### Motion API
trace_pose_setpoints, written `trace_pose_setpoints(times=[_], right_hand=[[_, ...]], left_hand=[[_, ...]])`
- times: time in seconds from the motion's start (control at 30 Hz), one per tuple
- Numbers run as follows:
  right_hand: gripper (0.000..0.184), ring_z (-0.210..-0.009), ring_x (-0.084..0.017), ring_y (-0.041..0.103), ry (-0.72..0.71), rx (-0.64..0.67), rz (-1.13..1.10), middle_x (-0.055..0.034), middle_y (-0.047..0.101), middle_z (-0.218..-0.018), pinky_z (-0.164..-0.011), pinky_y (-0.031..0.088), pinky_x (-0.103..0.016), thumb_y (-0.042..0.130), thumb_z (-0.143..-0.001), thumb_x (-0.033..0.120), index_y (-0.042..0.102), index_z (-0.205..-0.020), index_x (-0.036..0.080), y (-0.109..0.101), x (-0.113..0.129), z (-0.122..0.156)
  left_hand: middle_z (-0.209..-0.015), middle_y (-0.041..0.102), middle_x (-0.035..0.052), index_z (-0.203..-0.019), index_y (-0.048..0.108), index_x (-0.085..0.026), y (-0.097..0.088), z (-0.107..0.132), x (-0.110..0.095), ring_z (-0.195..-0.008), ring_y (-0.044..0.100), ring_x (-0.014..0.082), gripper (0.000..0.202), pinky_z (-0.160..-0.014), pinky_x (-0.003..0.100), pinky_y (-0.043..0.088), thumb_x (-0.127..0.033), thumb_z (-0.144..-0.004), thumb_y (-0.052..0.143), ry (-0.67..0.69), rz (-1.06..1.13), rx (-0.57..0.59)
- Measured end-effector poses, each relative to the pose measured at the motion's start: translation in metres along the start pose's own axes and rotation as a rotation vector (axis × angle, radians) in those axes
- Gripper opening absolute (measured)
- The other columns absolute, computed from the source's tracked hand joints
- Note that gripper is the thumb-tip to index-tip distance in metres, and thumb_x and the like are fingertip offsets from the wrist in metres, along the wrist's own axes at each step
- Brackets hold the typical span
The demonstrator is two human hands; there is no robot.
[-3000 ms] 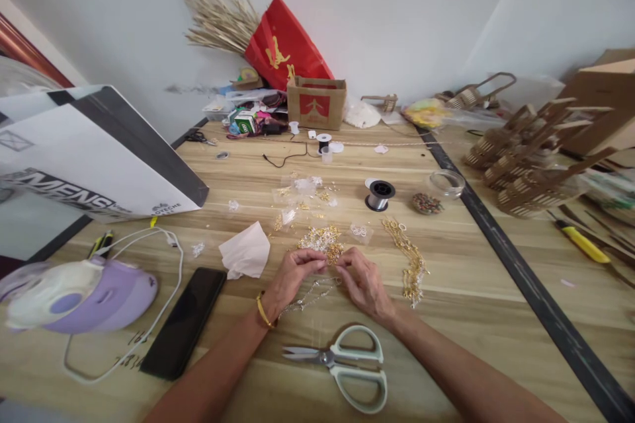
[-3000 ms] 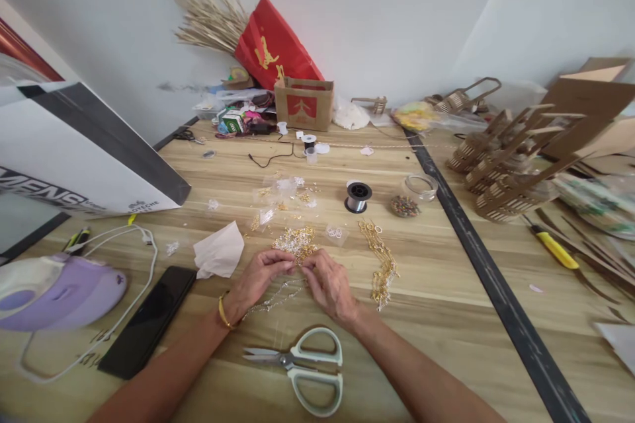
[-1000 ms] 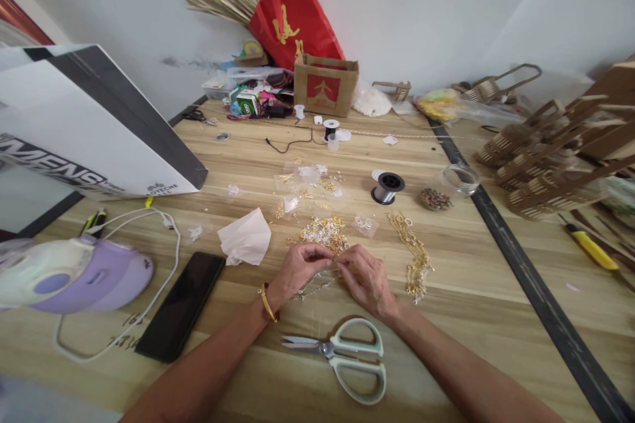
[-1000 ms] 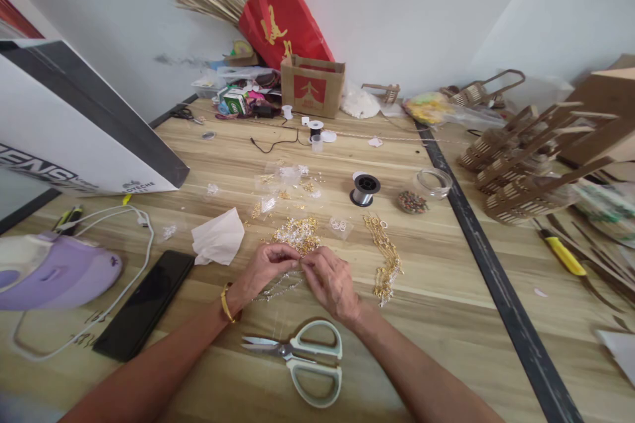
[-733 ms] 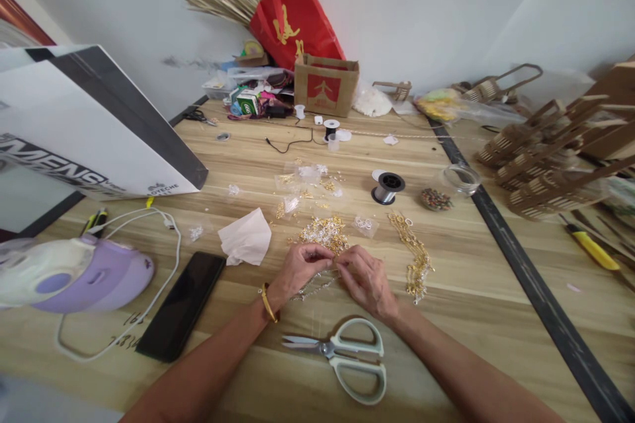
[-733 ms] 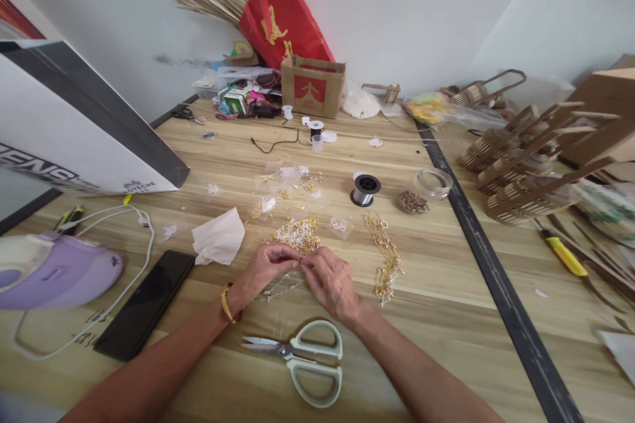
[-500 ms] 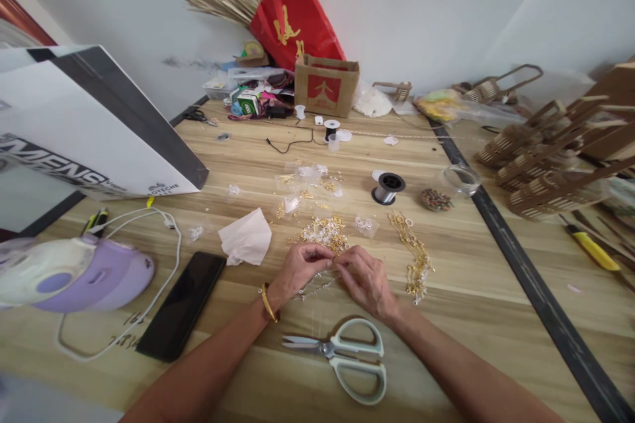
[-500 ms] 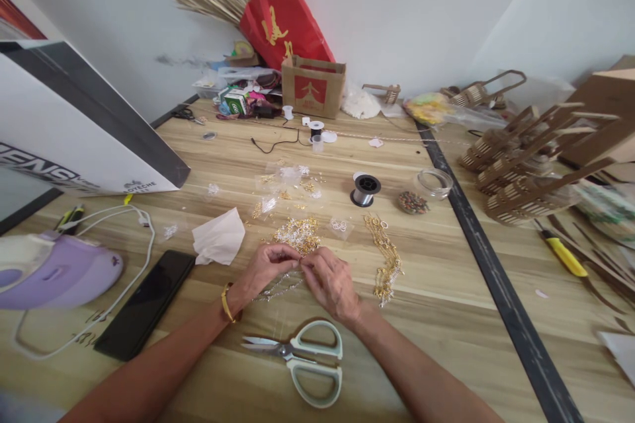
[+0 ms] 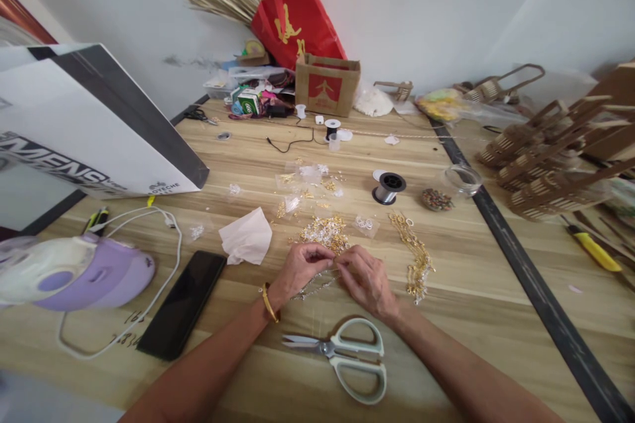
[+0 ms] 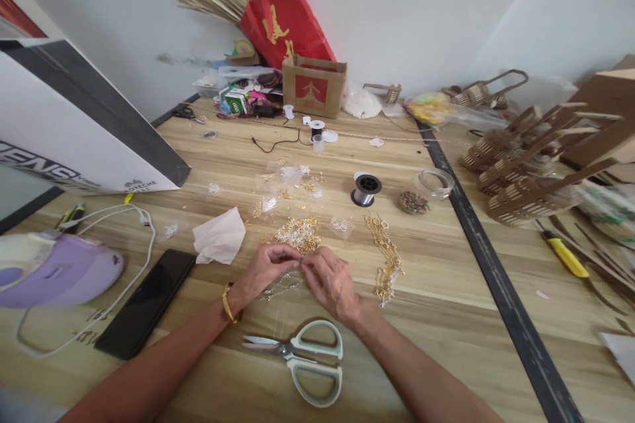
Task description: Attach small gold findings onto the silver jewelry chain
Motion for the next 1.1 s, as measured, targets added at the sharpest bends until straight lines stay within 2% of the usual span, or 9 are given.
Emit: trace_pose_setpoints(times=[0.73,1.1], right_hand=[[0.008,-0.077,-0.015,0.061,0.012,0.006,-0.004,-0.0042,0.062,-0.084,-0.067,0.052,-0.026,0.051,-0.091,0.016,0.056,-0.095,0.021,0.0023,-0.004,0.0024],[0.009,-0.078,-0.016,0.061,0.014,0.013,0.003,-0.0046,0.062,-0.085,-0.067,0.052,-0.027,0.049,-0.092,0.017,0.056,-0.095,0.021,0.001,-0.002,0.0011]], left_hand=[[-0.072,0.071,0.0048,-0.072,0.073,-0.012,0.0003,0.0006,-0.0008,-0.069,0.063,0.0144,0.011,-0.069,0.024,0.05,-0.02,-0.064,0.075,0.034,0.045,-0.003],[-0.075,0.072,0.0063,-0.074,0.073,-0.012,-0.0001,0.0002,0.0013,-0.07,0.063,0.015,0.009,-0.068,0.024,0.05,-0.018,-0.066,0.071,0.082,-0.022,-0.015]])
Point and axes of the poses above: each hand's wrist, its own z-axis away from the middle knuckle, its own y-axis out of the palm, x = y × z, the point moved 5 cm from there along -z, towards the middle knuckle
